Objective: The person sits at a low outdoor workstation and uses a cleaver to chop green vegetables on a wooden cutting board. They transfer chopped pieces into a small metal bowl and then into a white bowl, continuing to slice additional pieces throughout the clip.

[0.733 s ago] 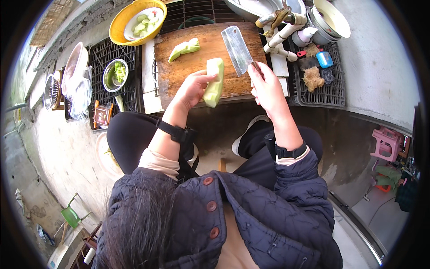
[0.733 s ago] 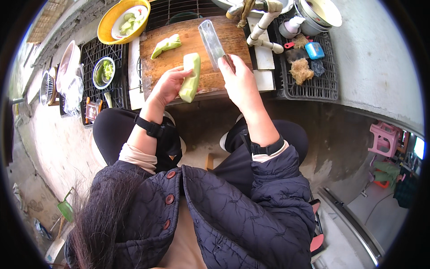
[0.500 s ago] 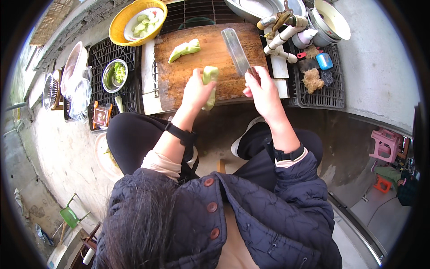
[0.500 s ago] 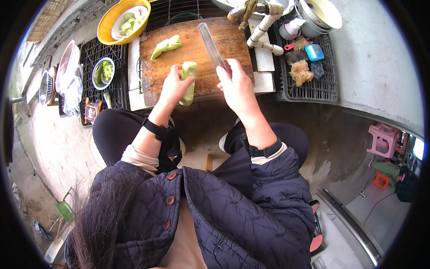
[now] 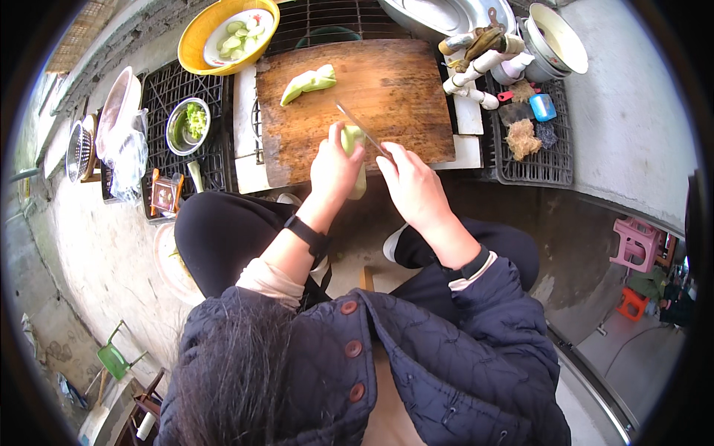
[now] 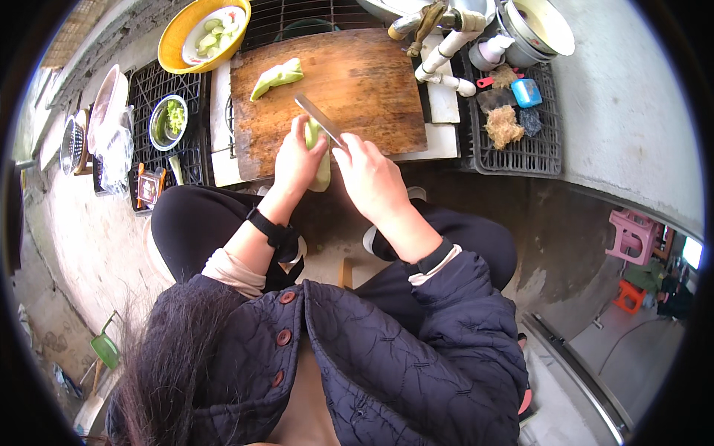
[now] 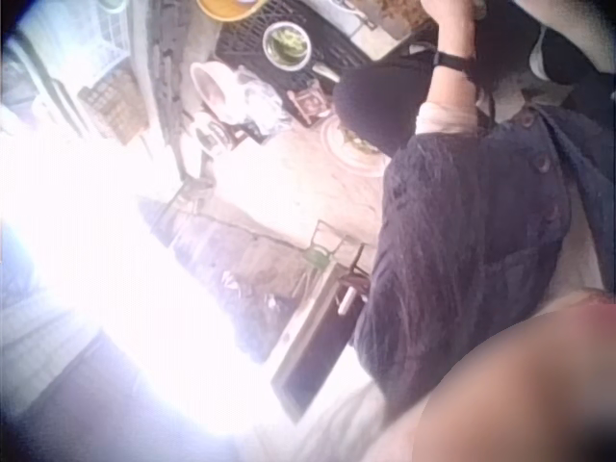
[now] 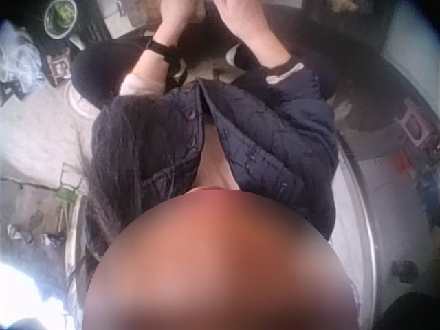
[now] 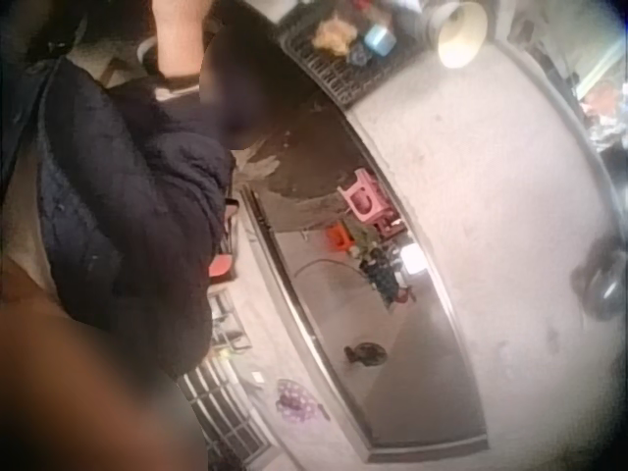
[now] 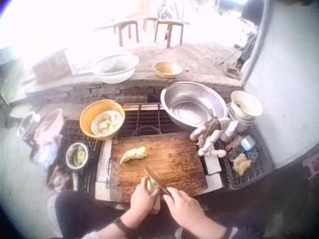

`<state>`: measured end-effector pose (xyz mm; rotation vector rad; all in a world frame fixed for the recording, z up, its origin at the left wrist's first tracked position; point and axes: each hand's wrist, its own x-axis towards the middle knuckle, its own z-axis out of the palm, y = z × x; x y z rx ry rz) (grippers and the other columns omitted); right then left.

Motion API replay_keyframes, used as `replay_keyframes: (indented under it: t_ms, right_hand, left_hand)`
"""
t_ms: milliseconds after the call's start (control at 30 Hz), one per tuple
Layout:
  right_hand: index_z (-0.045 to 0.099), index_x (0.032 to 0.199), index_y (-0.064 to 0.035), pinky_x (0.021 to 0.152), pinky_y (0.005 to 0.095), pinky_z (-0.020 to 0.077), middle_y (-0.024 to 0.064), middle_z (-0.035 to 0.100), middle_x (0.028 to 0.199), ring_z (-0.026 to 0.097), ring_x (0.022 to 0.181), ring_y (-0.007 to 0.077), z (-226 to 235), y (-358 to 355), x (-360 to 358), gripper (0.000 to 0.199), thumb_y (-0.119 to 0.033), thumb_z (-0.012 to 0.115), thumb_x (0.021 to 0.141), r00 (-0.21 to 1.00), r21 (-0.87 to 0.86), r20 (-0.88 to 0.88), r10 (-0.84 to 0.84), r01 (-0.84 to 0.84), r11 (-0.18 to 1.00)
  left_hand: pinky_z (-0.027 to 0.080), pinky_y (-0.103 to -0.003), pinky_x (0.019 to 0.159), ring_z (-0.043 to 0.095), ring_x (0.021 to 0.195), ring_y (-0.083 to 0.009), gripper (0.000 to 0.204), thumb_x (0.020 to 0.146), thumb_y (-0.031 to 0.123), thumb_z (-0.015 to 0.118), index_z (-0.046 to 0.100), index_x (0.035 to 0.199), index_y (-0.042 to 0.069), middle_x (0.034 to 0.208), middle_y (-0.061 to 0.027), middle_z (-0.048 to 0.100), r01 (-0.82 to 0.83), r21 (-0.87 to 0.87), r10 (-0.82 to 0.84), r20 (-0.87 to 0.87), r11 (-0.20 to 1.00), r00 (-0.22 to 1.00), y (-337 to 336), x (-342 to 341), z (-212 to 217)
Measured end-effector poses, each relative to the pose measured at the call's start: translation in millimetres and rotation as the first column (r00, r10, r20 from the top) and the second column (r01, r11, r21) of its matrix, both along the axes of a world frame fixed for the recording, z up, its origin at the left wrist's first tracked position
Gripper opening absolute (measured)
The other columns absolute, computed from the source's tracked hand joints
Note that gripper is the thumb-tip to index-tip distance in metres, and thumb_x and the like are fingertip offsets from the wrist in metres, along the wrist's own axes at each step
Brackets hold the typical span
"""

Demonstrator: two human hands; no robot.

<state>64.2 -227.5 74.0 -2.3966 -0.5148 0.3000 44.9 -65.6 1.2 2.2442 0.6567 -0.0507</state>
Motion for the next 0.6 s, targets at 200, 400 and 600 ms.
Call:
replay_keyframes:
  t_ms: [200, 400, 600]
  right_hand:
    - [0.059, 0.12, -0.0111, 0.068, 0.0481, 0.0596, 0.0165, 0.067, 0.092, 0.071, 0.077, 0.0404, 10.3, 0.5, -11.4, 0.024, -0.028, 0.06, 0.104, 0.995, -0.024, 0.086, 0.059, -0.057, 0.998]
    - [0.059, 0.118, -0.0105, 0.067, 0.0487, 0.0592, 0.0166, 0.068, 0.092, 0.07, 0.076, 0.0404, 10.7, 3.2, -8.8, 0.022, -0.028, 0.059, 0.104, 0.995, -0.007, 0.078, 0.06, -0.059, 0.998]
    - [0.058, 0.115, -0.01, 0.067, 0.0501, 0.0587, 0.0176, 0.069, 0.091, 0.07, 0.075, 0.0414, 20.8, -0.2, -10.4, 0.022, -0.029, 0.058, 0.105, 0.999, -0.059, 0.014, 0.039, -0.038, 0.998]
  left_hand:
    - [0.053, -0.048, 0.09, 0.067, 0.104, -0.0417, 0.045, 0.094, 0.038, 0.069, 0.058, 0.126, 0.009, 0.11, -0.0253, 0.068, -0.064, -0.072, 0.061, -0.043, 0.995, 0.997, 3.1, -5.4, -4.3]
    - [0.053, -0.046, 0.085, 0.068, 0.096, -0.0377, 0.04, 0.091, 0.038, 0.072, 0.064, 0.113, 0.006, 0.102, -0.0198, 0.069, -0.114, -0.131, 0.111, -0.03, 0.985, 0.993, 7.5, -1.6, -4.4]
    - [0.052, -0.041, 0.074, 0.067, 0.077, -0.0304, 0.038, 0.089, 0.039, 0.075, 0.065, 0.098, 0.003, 0.083, -0.0149, 0.068, -0.19, -0.326, 0.197, -0.011, 0.926, 0.98, 15.1, -0.6, -11.8]
